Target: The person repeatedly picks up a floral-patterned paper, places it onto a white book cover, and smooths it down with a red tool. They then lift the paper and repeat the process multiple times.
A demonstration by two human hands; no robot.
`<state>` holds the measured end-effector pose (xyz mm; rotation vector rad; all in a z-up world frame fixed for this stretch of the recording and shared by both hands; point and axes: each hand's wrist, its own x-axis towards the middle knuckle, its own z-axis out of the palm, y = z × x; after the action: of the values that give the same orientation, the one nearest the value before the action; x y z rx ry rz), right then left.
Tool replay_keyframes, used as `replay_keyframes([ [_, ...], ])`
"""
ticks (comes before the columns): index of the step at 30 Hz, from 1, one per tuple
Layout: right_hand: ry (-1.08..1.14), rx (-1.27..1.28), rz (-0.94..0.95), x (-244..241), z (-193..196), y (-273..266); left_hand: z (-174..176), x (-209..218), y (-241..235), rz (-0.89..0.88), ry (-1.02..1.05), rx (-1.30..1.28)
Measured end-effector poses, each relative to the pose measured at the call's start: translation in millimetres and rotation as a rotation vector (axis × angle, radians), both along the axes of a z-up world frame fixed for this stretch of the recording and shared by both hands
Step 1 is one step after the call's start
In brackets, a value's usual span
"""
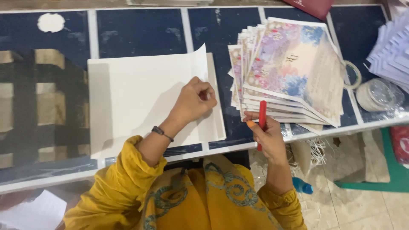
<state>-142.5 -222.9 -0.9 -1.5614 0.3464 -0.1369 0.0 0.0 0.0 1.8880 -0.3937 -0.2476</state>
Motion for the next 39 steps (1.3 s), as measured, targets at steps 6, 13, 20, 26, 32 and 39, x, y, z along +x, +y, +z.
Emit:
replay_keyframes([
  [6,-0.007,-0.100,0.143,29,13,40,33,-29,68,0.124,-0.036,-0.134],
  [13,-0.320,-0.681,0.447,83,8,142,47,-53,172,0.392,-0.124,0.083],
  [20,-0.179,-0.952,0.480,96,13,215,27,-67,193,0.418,-0.190,0.227],
  [26,-0.226,-1.152,0.505,95,7,237,17,-64,172,0.357,-0.300,0.102],
  [32,-0.296,-1.206,0.494,98,-6,239,-29,-39,158,0.417,-0.307,-0.065],
  [39,-0.191,-1.171,0.718,97,23,219,-32,-43,157,0.400,-0.358,0.101],
])
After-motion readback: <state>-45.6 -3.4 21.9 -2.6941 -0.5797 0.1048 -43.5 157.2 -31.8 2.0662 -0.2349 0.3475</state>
